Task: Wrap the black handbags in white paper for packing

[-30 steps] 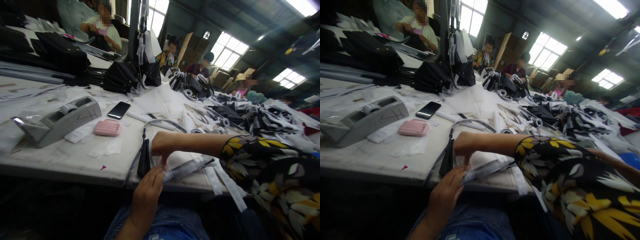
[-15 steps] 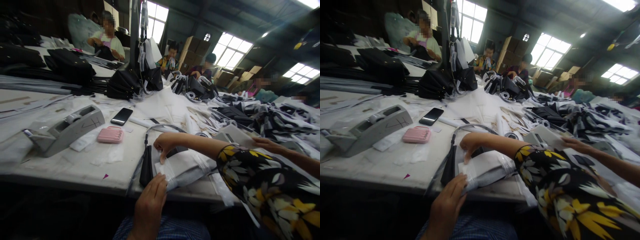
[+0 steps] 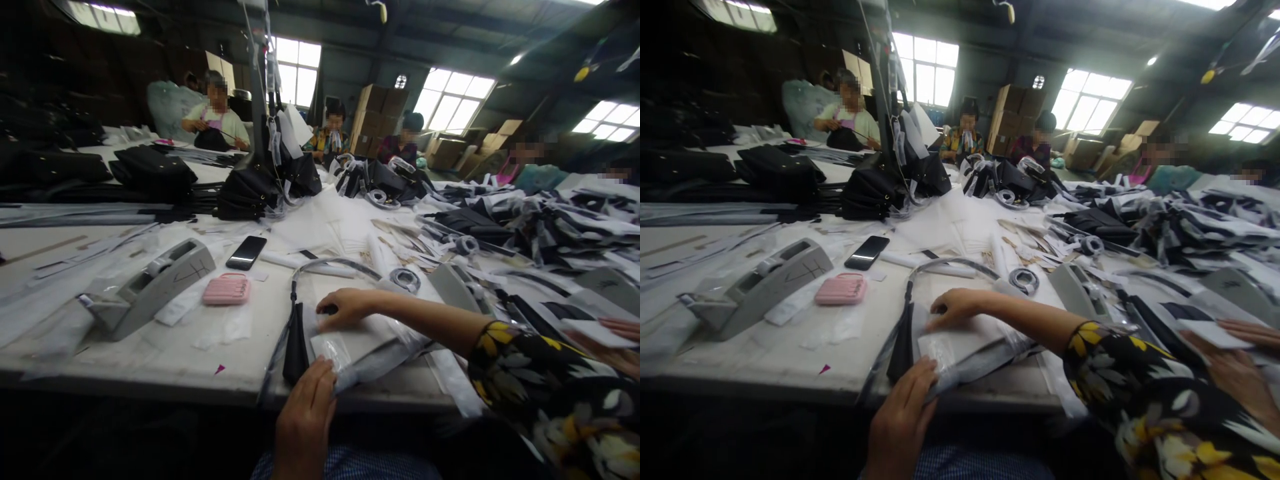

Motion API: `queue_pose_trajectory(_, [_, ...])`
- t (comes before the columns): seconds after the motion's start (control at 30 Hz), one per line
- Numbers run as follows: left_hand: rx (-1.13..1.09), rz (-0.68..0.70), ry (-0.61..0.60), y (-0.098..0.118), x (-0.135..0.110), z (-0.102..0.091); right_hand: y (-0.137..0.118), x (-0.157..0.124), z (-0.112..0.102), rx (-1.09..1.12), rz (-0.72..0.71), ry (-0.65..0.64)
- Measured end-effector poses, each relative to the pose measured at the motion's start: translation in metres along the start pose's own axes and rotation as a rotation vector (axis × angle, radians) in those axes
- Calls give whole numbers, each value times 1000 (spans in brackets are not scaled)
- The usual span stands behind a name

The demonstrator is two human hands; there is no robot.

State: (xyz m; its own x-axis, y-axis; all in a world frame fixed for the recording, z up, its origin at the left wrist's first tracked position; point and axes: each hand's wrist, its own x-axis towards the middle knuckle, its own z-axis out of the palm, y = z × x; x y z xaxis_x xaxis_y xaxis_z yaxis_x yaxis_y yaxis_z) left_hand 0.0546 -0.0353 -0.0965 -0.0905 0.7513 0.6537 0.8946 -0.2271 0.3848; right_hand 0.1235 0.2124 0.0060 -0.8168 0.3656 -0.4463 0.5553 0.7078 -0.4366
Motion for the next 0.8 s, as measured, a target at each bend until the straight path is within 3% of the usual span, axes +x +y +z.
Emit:
queue_pose_trajectory(0.1, [20,-5,-6,0,0,-1,-2,-4,10,-15,71,6])
queue_pose_trajectory(0.23, [51,-6,-3,0,2,-3,5,6,14,129,74,4])
queue_pose_trajectory(0.33, [71,12,41,1,4,-2,7,13,18,116,109,94])
queue_pose_trajectory(0.47, [75,53,73,0,5,1,-11,7,20,5,147,239])
queue_pose_trajectory(0.57, [8,75,38,-5,7,-6,-28,-24,20,-66,105,384])
queue_pose_trajectory(0.63, [-106,73,-53,-13,10,-17,-34,-59,25,-121,102,513])
queue_pose_trajectory(0.73, [-338,-38,-195,-31,25,-37,-31,-121,45,-225,314,702])
queue_pose_trajectory(0.8, [-506,-244,-212,-45,47,-47,-24,-155,64,-244,523,727])
